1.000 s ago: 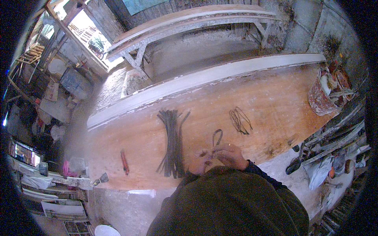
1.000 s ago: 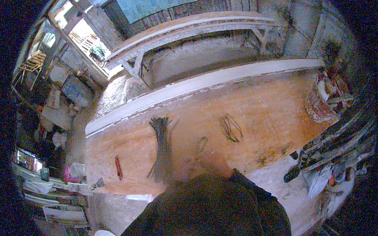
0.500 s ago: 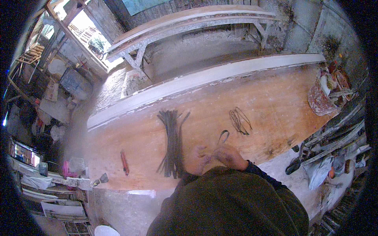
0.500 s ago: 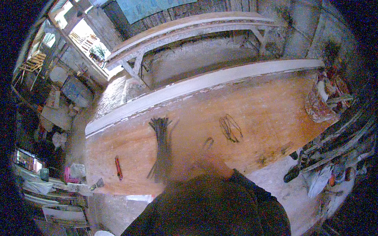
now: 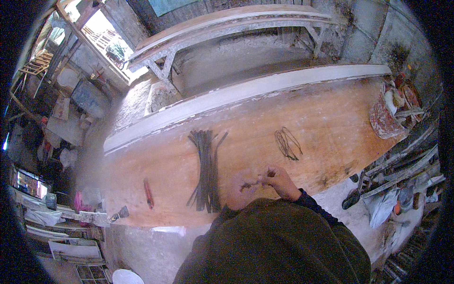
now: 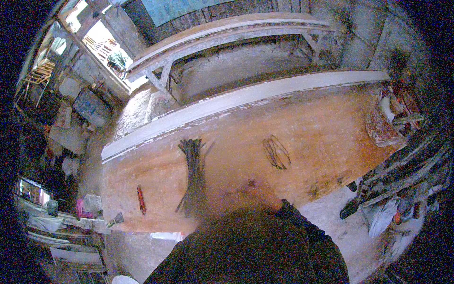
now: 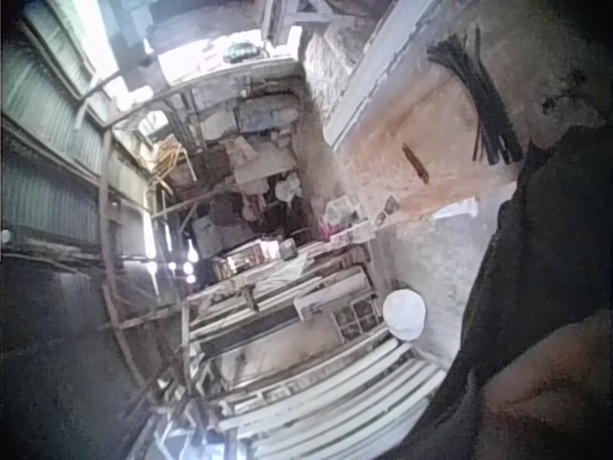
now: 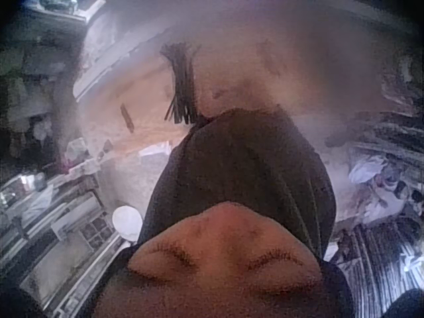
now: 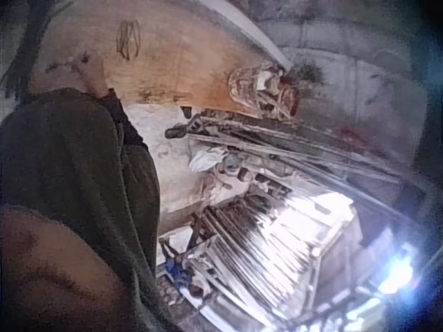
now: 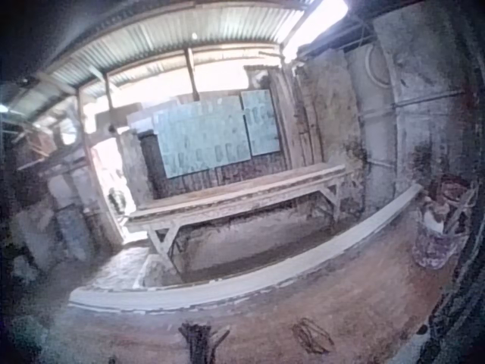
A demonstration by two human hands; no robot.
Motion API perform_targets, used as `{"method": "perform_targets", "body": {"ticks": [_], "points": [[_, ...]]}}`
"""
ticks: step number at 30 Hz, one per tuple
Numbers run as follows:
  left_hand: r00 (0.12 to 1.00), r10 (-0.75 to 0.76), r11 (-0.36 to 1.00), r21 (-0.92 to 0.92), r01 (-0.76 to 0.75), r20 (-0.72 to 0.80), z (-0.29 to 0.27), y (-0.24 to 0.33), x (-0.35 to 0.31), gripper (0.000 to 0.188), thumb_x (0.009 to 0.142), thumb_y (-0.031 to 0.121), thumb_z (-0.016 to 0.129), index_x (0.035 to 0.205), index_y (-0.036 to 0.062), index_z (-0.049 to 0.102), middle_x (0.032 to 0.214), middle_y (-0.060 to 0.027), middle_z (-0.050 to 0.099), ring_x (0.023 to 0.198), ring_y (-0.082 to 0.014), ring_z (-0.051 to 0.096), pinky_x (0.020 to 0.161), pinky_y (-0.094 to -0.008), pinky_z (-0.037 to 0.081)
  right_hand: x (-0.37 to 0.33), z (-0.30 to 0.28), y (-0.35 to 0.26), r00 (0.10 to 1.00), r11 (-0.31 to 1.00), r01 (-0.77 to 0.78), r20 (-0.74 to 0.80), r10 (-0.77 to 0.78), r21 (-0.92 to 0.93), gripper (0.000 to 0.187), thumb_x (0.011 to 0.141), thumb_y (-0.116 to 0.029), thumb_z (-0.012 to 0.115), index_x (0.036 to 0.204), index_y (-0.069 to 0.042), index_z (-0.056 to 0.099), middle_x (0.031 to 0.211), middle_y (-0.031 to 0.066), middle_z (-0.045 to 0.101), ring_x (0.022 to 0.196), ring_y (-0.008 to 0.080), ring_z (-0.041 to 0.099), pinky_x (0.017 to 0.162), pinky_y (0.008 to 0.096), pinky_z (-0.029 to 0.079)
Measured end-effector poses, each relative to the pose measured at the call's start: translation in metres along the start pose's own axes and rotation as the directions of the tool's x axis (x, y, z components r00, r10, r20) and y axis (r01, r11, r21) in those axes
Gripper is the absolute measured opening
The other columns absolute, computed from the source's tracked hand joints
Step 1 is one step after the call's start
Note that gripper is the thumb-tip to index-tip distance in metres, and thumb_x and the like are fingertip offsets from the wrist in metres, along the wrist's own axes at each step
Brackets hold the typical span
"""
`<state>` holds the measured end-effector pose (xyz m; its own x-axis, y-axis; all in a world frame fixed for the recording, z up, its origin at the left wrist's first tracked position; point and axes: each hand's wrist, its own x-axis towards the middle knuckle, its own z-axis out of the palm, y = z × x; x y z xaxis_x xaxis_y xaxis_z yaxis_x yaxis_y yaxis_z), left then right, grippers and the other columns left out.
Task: The person weaves thin dark strips on a wooden workbench, repeatedly interlacing them by hand to form a small woven piece. The person picks up strips, bends them, and threads them through the existing weave, gradually building the structure.
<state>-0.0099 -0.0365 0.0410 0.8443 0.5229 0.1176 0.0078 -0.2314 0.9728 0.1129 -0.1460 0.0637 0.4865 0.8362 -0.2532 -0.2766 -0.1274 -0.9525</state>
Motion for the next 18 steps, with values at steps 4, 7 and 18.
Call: {"method": "perform_targets", "body": {"ticks": [4,7,18], "points": [[0.98,0.201,0.979,0.019,-0.201,0.008,0.0,-0.021,-0.004,0.011,0.072,0.01,0.065,0.079,0.0027,0.059,0.084,-0.009,0.06,0.073,-0.019,0.057,0.064,-0.029,0.045,0.001,0.0,0.008,0.996,0.979,-0.085,0.057,0.075,0.188,0.012,0.075,-0.012,0.063,0.071,-0.004,0.056,0.068,0.0031,0.056,0.063,0.0094,0.051,0.057,0.023,0.04],[0.971,0.238,0.971,0.033,-0.237,-0.029,-0.001,0.001,0.001,0.008,0.072,0.009,0.063,0.075,0.0027,0.06,0.08,-0.0089,0.06,0.072,-0.0181,0.057,0.065,-0.0297,0.045,-0.002,0.002,0.003,0.999,0.998,0.033,0.022,-0.032,-0.062,0.01,0.076,-0.012,0.063,0.076,-0.003,0.059,0.072,0.0037,0.059,0.067,0.0109,0.053,0.061,0.0237,0.042],[0.985,-0.001,0.993,0.113,-0.019,0.174,-0.018,-0.007,0.001,0.015,0.072,0.01,0.062,0.082,-0.0004,0.059,0.069,-0.0055,0.06,0.065,-0.0134,0.057,0.076,-0.0299,0.045,-0.006,0.003,-0.004,0.853,0.693,0.5,0.156,-0.498,-0.52,0.014,0.075,-0.008,0.062,0.088,-0.006,0.062,0.083,0.0088,0.062,0.076,0.0211,0.06,0.066,0.0288,0.047]]}}
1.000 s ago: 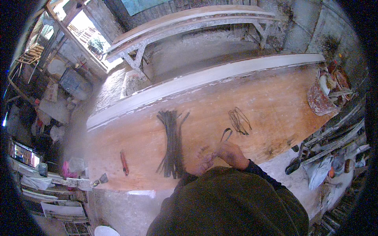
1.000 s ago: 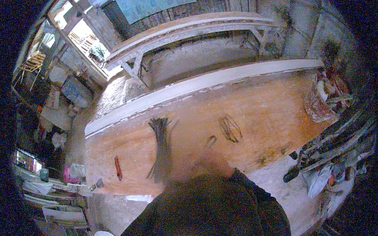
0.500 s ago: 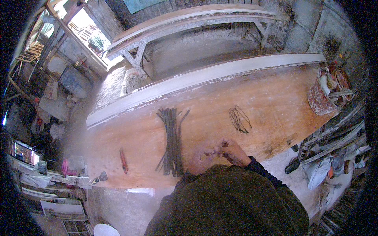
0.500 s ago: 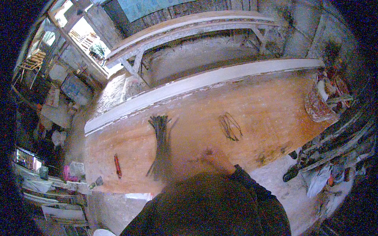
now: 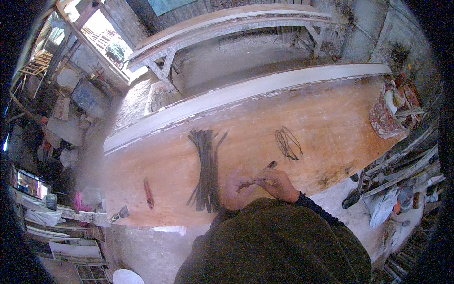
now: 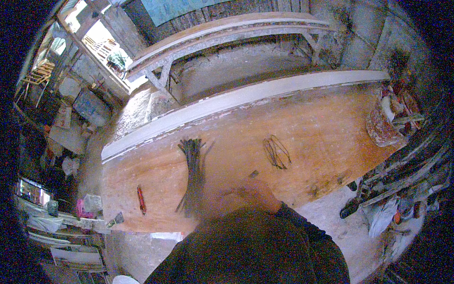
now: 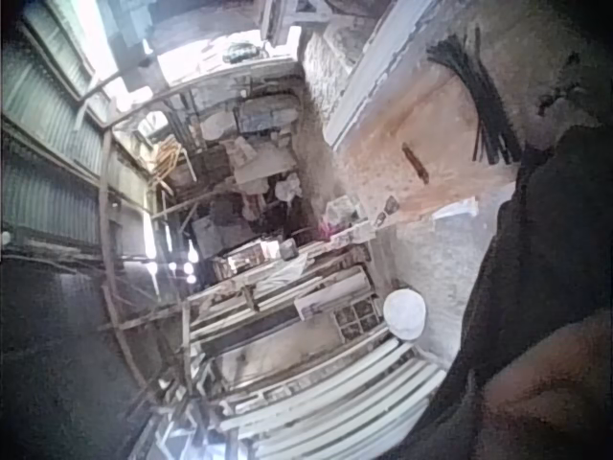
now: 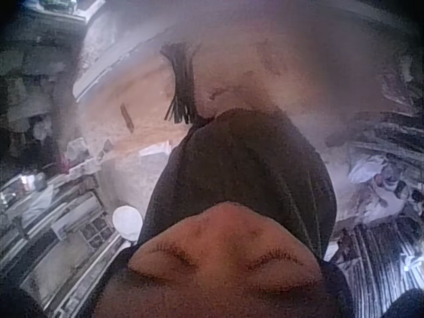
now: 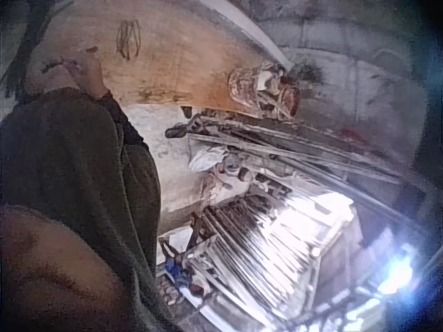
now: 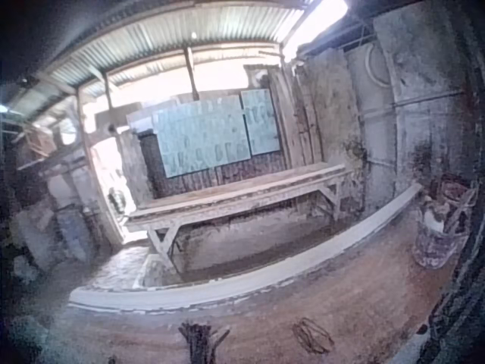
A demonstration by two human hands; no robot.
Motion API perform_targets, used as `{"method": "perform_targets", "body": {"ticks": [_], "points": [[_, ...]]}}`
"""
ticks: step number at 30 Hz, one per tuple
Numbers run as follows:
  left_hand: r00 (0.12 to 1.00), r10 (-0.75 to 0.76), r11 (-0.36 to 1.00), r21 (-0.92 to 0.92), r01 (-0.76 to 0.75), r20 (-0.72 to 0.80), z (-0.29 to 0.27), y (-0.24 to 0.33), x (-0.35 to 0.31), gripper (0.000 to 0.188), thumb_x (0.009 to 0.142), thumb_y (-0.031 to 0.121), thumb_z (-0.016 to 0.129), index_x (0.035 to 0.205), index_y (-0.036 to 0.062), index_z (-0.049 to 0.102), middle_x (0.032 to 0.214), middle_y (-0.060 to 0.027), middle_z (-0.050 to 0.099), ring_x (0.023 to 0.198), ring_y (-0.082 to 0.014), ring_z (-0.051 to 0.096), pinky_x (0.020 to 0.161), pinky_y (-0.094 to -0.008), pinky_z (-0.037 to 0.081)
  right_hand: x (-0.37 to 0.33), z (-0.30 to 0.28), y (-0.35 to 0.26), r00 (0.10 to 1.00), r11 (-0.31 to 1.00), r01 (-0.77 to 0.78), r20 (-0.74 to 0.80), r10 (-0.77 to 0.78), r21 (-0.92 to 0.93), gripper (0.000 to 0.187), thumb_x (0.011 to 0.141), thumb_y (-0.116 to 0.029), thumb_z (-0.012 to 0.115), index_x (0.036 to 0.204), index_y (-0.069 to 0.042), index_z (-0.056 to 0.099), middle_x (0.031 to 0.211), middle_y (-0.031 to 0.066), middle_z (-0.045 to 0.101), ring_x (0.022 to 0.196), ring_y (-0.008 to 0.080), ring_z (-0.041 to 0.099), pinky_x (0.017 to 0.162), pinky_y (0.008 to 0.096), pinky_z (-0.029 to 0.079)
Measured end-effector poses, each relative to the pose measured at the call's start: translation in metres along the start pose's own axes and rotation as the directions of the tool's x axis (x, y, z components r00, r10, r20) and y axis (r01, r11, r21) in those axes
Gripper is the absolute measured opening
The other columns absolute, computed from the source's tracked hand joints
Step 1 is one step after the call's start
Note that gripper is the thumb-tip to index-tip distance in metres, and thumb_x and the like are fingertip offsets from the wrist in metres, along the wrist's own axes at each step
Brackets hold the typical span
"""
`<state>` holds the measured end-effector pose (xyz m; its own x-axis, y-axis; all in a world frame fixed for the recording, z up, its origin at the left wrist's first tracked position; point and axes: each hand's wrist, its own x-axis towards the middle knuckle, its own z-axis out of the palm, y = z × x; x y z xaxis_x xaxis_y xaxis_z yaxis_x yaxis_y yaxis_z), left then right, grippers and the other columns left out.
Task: The person weaves thin dark strips on a wooden workbench, repeatedly interlacing them by hand to form a small woven piece. The person picks up strips, bends them, and threads them through the existing weave, gradually building the structure.
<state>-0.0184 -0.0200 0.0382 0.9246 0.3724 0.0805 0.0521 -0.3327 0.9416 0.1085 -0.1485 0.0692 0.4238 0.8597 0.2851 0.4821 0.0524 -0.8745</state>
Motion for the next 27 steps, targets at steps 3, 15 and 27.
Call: {"method": "perform_targets", "body": {"ticks": [3,15,27], "points": [[0.973,-0.062,0.967,-0.254,0.004,-0.22,0.019,-0.017,-0.008,0.028,0.071,0.008,0.064,0.095,-0.0018,0.053,0.075,-0.006,0.06,0.066,-0.0128,0.057,0.074,-0.0289,0.046,0.001,-0.001,-0.001,0.998,0.989,0.053,0.047,-0.047,-0.14,0.014,0.074,-0.01,0.062,0.087,-0.006,0.059,0.078,0.0093,0.06,0.071,0.0242,0.058,0.063,0.0309,0.046],[0.948,-0.178,0.925,-0.374,0.069,-0.264,0.03,-0.016,-0.001,0.037,0.07,0.005,0.064,0.101,0.001,0.043,0.078,-0.0061,0.056,0.072,-0.0135,0.055,0.066,-0.0259,0.046,-0.017,0.022,0.043,0.967,0.976,-0.195,0.185,0.175,0.096,0.011,0.082,-0.015,0.054,0.086,-0.005,0.052,0.077,0.0052,0.054,0.069,0.015,0.05,0.063,0.028,0.042],[0.876,-0.481,0.579,-0.744,0.333,0.017,0.045,-0.101,-0.008,0.017,0.079,0.011,0.059,0.091,-0.0004,0.054,0.082,-0.0088,0.06,0.071,-0.0148,0.056,0.065,-0.0267,0.047,-0.015,0.011,0.032,0.781,0.046,-0.548,0.492,0.384,0.835,0.016,0.082,-0.009,0.054,0.096,0.001,0.052,0.094,0.0082,0.057,0.082,0.0156,0.055,0.072,0.0245,0.046]]}}
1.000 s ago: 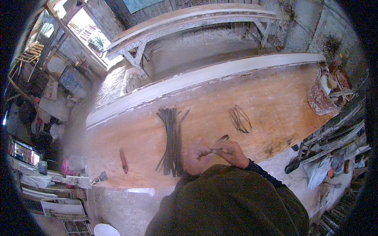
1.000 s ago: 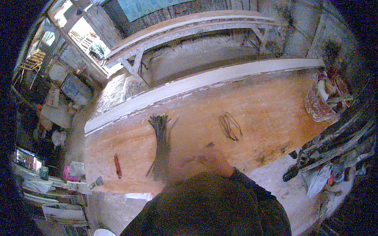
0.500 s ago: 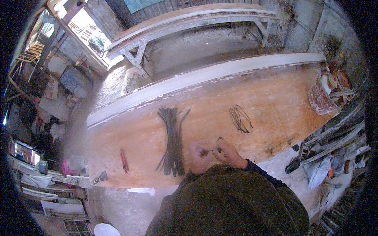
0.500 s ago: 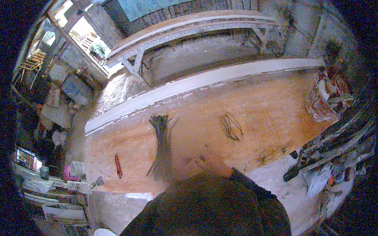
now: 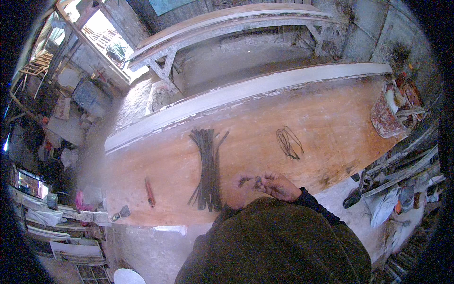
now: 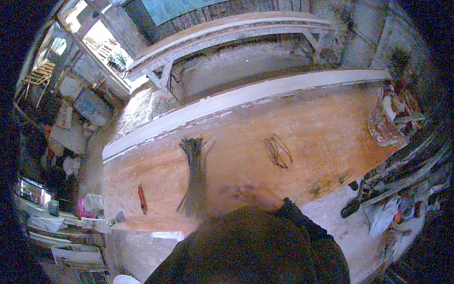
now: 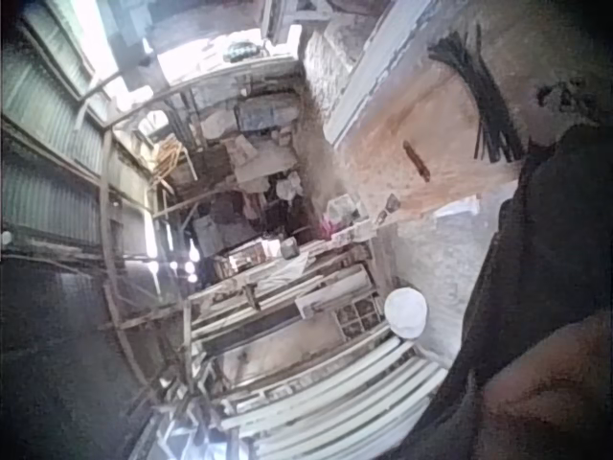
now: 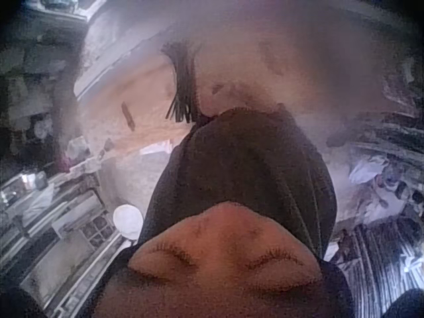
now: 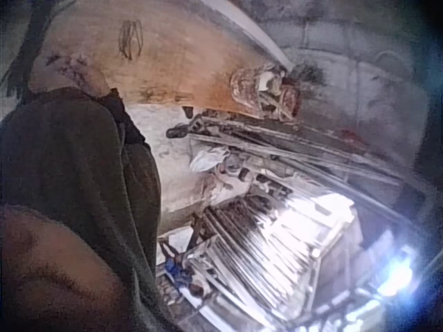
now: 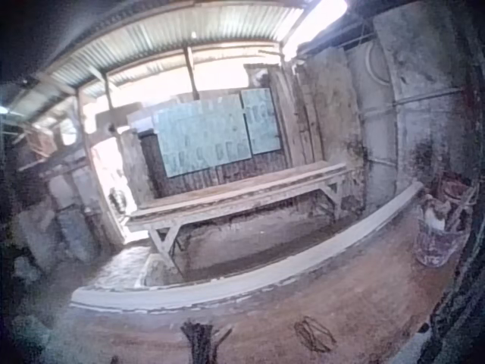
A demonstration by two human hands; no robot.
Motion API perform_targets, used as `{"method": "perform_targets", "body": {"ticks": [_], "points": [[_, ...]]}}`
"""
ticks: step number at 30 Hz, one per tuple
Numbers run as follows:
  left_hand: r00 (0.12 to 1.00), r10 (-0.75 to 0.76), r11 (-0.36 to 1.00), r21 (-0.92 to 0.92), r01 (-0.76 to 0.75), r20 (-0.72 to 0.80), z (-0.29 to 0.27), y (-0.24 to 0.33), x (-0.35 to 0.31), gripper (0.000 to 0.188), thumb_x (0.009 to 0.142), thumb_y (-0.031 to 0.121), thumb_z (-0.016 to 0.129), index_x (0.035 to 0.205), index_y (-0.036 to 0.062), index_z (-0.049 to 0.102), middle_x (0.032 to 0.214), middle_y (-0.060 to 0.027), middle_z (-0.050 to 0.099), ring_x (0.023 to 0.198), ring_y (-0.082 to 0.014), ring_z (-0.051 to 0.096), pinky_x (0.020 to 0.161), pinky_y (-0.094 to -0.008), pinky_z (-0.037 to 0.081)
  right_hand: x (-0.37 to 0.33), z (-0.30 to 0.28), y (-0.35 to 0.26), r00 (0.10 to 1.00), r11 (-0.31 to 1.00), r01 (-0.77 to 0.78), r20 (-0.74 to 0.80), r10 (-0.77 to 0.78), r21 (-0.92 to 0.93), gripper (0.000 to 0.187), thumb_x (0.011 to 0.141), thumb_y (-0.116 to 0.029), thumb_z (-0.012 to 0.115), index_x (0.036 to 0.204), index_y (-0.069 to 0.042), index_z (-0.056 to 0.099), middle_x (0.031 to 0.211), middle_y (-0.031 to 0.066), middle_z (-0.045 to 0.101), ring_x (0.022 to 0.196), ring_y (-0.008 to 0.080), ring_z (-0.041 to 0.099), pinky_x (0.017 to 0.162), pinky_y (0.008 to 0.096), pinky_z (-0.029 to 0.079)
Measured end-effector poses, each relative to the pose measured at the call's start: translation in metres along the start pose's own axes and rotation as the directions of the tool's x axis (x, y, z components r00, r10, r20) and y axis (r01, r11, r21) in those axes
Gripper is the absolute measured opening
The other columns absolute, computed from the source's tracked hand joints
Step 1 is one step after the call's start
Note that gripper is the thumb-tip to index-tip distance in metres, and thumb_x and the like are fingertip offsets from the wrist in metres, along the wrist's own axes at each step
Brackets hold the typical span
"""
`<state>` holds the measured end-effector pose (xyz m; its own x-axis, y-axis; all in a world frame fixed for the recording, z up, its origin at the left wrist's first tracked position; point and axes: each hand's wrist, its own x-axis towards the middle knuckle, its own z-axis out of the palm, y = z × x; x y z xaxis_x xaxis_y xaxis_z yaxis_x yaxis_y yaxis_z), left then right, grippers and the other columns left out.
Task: The person weaves thin dark strips on a wooden workbench, repeatedly interlacing them by hand to form a small woven piece. The person picks up strips, bends them, and threads them through the existing weave, gradually building the structure.
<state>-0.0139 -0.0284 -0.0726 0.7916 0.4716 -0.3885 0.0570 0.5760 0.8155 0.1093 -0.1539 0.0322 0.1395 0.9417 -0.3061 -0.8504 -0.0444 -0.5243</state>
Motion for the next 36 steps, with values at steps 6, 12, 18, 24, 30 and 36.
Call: {"method": "perform_targets", "body": {"ticks": [6,12,18,24,30,36], "points": [[0.981,0.109,0.932,0.326,-0.156,0.159,-0.006,-0.003,0.001,0.017,0.08,0.01,0.056,0.093,-0.0004,0.056,0.083,-0.0084,0.06,0.069,-0.0144,0.056,0.064,-0.0257,0.047,-0.001,0.004,-0.005,0.992,0.982,-0.056,-0.119,0.035,-0.179,0.016,0.079,-0.011,0.059,0.089,0.0,0.055,0.088,0.0083,0.059,0.079,0.0155,0.056,0.072,0.0259,0.045],[0.998,-0.012,1.0,0.006,0.012,0.063,-0.004,-0.005,0.001,0.019,0.078,0.009,0.058,0.095,0.0004,0.057,0.08,-0.0065,0.06,0.065,-0.0124,0.054,0.06,-0.0248,0.045,0.0,0.003,-0.004,0.977,0.784,0.021,-0.154,-0.148,-0.62,0.015,0.076,-0.011,0.063,0.085,-0.002,0.055,0.083,0.0054,0.059,0.078,0.0129,0.054,0.072,0.0276,0.042],[0.989,0.124,0.897,0.418,-0.144,0.076,-0.029,-0.039,0.011,0.018,0.079,0.009,0.057,0.095,0.0001,0.057,0.077,-0.0055,0.06,0.063,-0.0124,0.054,0.056,-0.0247,0.044,-0.004,0.02,-0.008,0.96,0.813,0.184,-0.078,-0.27,-0.552,0.013,0.076,-0.007,0.062,0.08,-0.007,0.049,0.08,0.003,0.056,0.079,0.0117,0.053,0.072,0.0266,0.041],[0.976,0.116,0.834,0.552,0.005,-0.184,0.041,0.095,-0.038,0.011,0.08,0.008,0.055,0.085,-0.0009,0.058,0.075,-0.0062,0.06,0.063,-0.0129,0.055,0.056,-0.0242,0.044,0.011,0.0,0.014,0.927,0.683,0.318,0.064,-0.37,-0.658,0.017,0.08,-0.003,0.055,0.075,-0.01,0.041,0.078,0.0015,0.045,0.073,0.0101,0.043,0.068,0.0236,0.037],[0.934,0.287,0.957,0.113,-0.268,-0.212,0.042,0.083,-0.038,0.007,0.077,0.005,0.056,0.08,-0.0012,0.058,0.073,-0.007,0.06,0.064,-0.0135,0.056,0.06,-0.0259,0.046,0.005,0.017,0.001,0.906,0.647,0.411,0.207,-0.37,-0.642,0.017,0.08,-0.002,0.055,0.077,-0.009,0.04,0.078,0.0007,0.044,0.075,0.0092,0.041,0.068,0.0236,0.037],[0.936,0.335,0.817,0.528,-0.232,-0.107,0.03,0.097,-0.038,0.015,0.075,0.005,0.059,0.088,-0.0005,0.055,0.082,-0.0098,0.06,0.074,-0.0178,0.057,0.069,-0.0315,0.047,0.001,0.022,-0.008,0.967,0.547,0.214,0.095,-0.238,-0.809,0.017,0.077,-0.003,0.059,0.09,-0.005,0.049,0.085,0.0024,0.049,0.077,0.0109,0.047,0.072,0.0256,0.04]]}}
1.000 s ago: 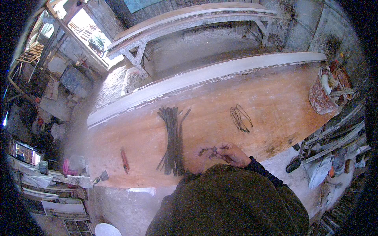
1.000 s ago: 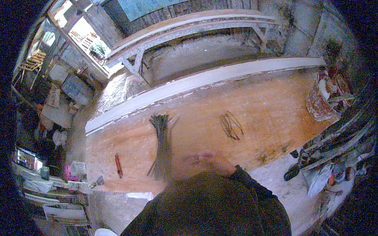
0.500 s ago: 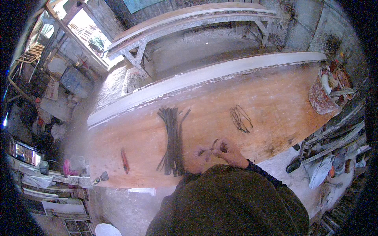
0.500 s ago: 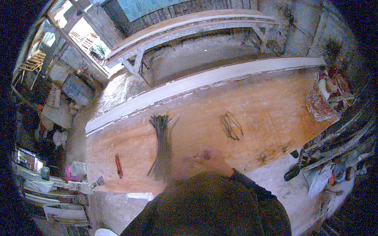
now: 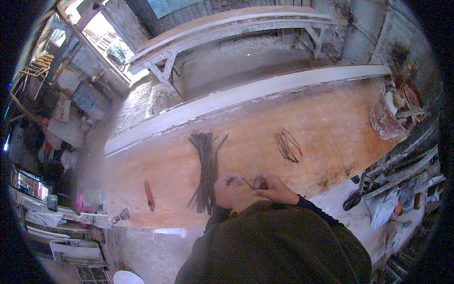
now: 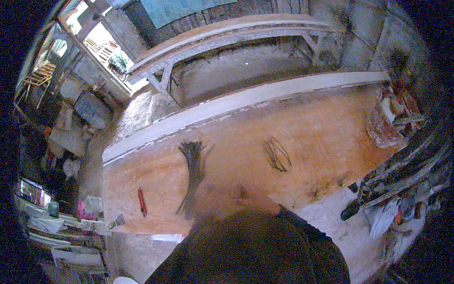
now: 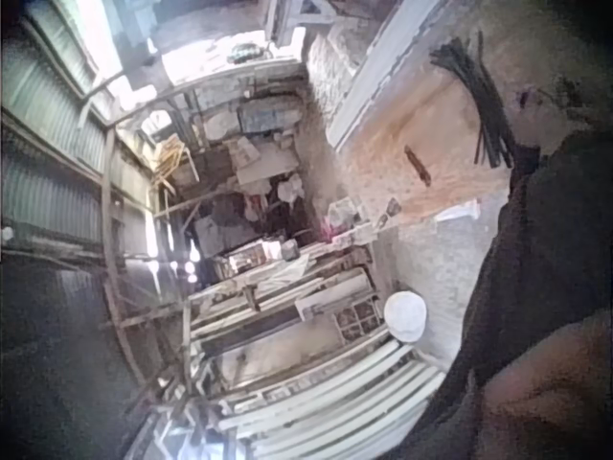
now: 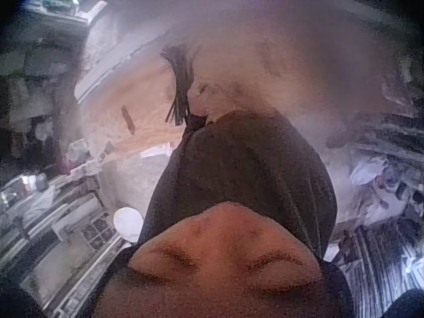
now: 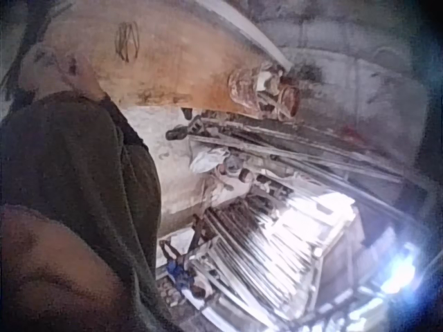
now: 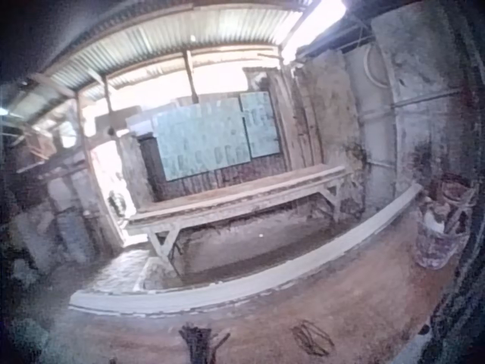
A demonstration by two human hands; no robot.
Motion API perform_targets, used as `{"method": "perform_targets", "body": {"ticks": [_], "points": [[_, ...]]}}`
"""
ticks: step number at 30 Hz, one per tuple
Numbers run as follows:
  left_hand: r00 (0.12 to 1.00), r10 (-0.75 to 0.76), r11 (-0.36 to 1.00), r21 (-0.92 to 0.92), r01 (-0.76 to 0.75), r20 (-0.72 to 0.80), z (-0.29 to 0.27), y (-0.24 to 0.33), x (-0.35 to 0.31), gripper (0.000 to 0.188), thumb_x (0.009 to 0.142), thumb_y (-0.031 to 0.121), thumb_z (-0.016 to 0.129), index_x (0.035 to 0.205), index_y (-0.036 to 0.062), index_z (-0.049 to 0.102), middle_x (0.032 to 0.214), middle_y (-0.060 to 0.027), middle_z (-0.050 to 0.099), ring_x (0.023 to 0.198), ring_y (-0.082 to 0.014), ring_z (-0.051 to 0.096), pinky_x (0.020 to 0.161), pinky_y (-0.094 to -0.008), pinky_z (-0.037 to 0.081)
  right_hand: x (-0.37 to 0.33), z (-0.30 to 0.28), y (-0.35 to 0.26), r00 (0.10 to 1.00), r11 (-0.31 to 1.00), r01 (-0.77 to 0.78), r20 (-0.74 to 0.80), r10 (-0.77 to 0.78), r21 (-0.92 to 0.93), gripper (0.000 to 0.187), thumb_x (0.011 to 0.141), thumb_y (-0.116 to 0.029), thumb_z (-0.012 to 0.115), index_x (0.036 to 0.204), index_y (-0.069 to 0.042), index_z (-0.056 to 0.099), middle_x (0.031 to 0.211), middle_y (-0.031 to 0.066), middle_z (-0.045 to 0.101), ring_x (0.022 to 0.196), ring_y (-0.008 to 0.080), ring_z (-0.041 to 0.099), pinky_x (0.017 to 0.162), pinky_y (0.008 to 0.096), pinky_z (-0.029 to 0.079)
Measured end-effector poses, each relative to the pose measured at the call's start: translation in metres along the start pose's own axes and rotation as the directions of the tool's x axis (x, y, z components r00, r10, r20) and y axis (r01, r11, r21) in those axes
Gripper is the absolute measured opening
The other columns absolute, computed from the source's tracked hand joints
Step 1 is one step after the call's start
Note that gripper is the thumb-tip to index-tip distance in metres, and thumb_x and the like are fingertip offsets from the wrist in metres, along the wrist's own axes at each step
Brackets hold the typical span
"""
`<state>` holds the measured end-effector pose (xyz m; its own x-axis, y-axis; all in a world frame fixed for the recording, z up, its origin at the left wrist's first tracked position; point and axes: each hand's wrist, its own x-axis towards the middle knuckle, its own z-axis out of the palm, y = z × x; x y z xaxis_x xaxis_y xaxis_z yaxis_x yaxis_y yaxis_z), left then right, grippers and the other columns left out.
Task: The person weaves thin dark strips on a wooden workbench, repeatedly interlacing them by hand to form a small woven piece. The person picks up strips, bends them, and threads them through the existing weave, gradually building the structure.
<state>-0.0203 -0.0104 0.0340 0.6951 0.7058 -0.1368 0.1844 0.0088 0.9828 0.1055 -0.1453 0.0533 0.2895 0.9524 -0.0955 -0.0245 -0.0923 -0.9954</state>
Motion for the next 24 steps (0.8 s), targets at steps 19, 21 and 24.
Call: {"method": "perform_targets", "body": {"ticks": [19,21,24], "points": [[0.943,-0.036,0.951,0.301,-0.069,0.33,0.005,-0.046,0.001,0.033,0.072,0.012,0.058,0.104,0.002,0.053,0.084,-0.0051,0.059,0.078,-0.013,0.056,0.073,-0.0265,0.043,0.0,-0.018,0.024,0.921,0.99,-0.123,-0.364,0.138,0.064,0.016,0.077,-0.017,0.061,0.084,-0.005,0.054,0.07,-0.0004,0.052,0.065,0.0077,0.048,0.058,0.0215,0.036],[0.954,-0.011,0.967,0.247,-0.066,0.299,0.001,-0.01,-0.006,0.03,0.073,0.011,0.058,0.102,0.0023,0.054,0.084,-0.0049,0.059,0.078,-0.0134,0.056,0.073,-0.0264,0.043,-0.003,-0.022,0.009,0.936,0.988,-0.096,-0.326,0.13,0.118,0.015,0.078,-0.017,0.061,0.085,-0.004,0.055,0.071,0.0,0.054,0.067,0.0083,0.049,0.062,0.0222,0.037],[0.978,-0.157,0.948,0.297,0.11,0.139,0.011,-0.054,0.001,0.026,0.075,0.011,0.058,0.1,0.0023,0.054,0.085,-0.0048,0.059,0.079,-0.0138,0.056,0.073,-0.0261,0.043,-0.008,-0.018,-0.001,0.963,0.927,0.011,-0.254,0.091,0.375,0.02,0.078,-0.016,0.06,0.092,-0.001,0.056,0.079,0.0033,0.058,0.073,0.011,0.053,0.066,0.0238,0.04]]}}
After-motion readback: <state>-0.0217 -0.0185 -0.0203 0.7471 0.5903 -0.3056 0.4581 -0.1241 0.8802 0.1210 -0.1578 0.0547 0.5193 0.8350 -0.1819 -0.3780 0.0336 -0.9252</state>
